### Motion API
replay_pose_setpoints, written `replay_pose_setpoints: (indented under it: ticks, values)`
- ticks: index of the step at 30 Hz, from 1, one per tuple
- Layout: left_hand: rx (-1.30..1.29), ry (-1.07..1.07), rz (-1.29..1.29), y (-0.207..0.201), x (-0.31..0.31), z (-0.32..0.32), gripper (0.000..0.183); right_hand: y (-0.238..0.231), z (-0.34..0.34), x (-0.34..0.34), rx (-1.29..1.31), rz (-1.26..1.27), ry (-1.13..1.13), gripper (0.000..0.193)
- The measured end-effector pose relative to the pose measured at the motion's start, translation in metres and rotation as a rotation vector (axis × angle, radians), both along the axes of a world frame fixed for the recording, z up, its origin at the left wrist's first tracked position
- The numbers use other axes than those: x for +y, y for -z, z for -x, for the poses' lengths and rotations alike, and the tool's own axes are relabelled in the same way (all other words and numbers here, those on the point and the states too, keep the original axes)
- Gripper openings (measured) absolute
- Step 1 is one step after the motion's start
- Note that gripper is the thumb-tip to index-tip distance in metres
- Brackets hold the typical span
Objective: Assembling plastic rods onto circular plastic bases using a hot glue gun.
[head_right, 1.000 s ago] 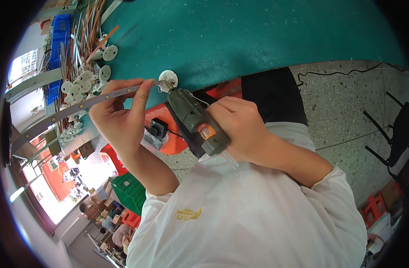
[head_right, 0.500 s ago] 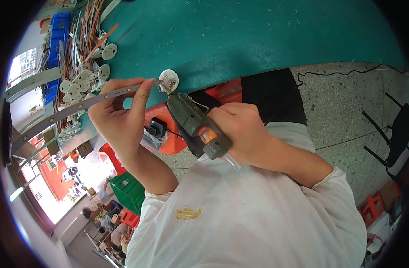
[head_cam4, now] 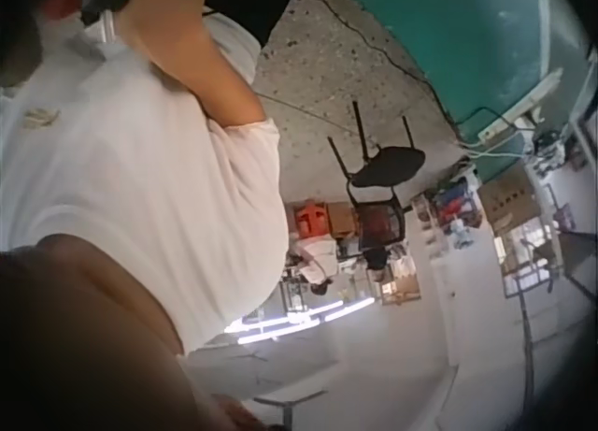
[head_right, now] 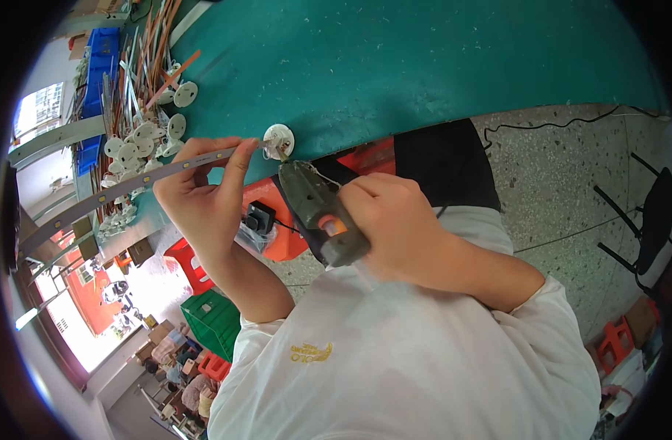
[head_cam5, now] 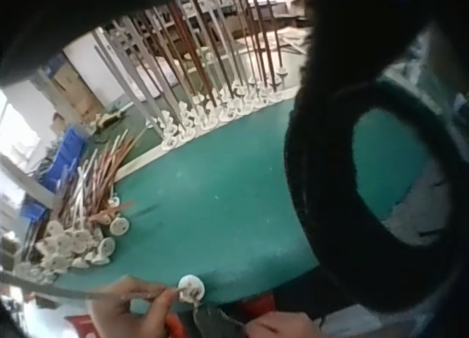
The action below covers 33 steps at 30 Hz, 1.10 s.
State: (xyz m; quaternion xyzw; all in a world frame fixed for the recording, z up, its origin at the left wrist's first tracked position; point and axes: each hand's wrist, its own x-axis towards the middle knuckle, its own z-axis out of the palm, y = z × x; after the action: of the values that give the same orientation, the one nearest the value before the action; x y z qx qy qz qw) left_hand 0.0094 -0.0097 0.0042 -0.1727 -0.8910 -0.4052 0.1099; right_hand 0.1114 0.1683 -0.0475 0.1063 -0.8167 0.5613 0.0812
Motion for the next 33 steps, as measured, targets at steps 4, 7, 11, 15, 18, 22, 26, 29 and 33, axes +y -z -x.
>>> replay_pose_setpoints:
  ticks: [4,7,11,15,18,22,26,29,33]
  values:
    - [0.064,0.053,0.074,-0.008,0.004,0.000,0.010,-0.042,0.009,0.027,-0.159,-0.295,-0.125,0.025]
    - [0.134,0.084,0.137,-0.024,0.003,0.008,0.008,-0.054,0.027,0.072,-0.170,-0.189,-0.144,0.020]
    - [0.167,-0.017,-0.178,-0.064,-0.013,0.057,0.007,-0.036,0.050,0.129,-0.551,0.491,0.123,0.031]
    - [0.424,-0.062,-0.173,-0.112,-0.028,0.169,0.013,0.000,0.071,0.157,-0.183,1.148,0.182,0.026]
    - [0.371,-0.270,0.046,-0.125,-0.021,0.259,0.022,0.011,0.073,0.168,-0.169,1.532,0.176,0.024]
    - [0.293,-0.234,0.321,-0.088,0.007,0.330,0.026,0.011,0.071,0.168,-0.148,1.523,0.114,0.024]
    - [0.229,-0.174,0.325,-0.054,0.027,0.361,0.024,0.009,0.072,0.165,-0.194,1.438,0.149,0.023]
    - [0.198,-0.177,0.312,-0.037,0.034,0.373,0.024,0.009,0.072,0.163,-0.210,1.416,0.167,0.024]
    - [0.155,-0.218,0.398,-0.022,0.036,0.383,0.024,0.009,0.071,0.162,-0.218,1.380,0.178,0.026]
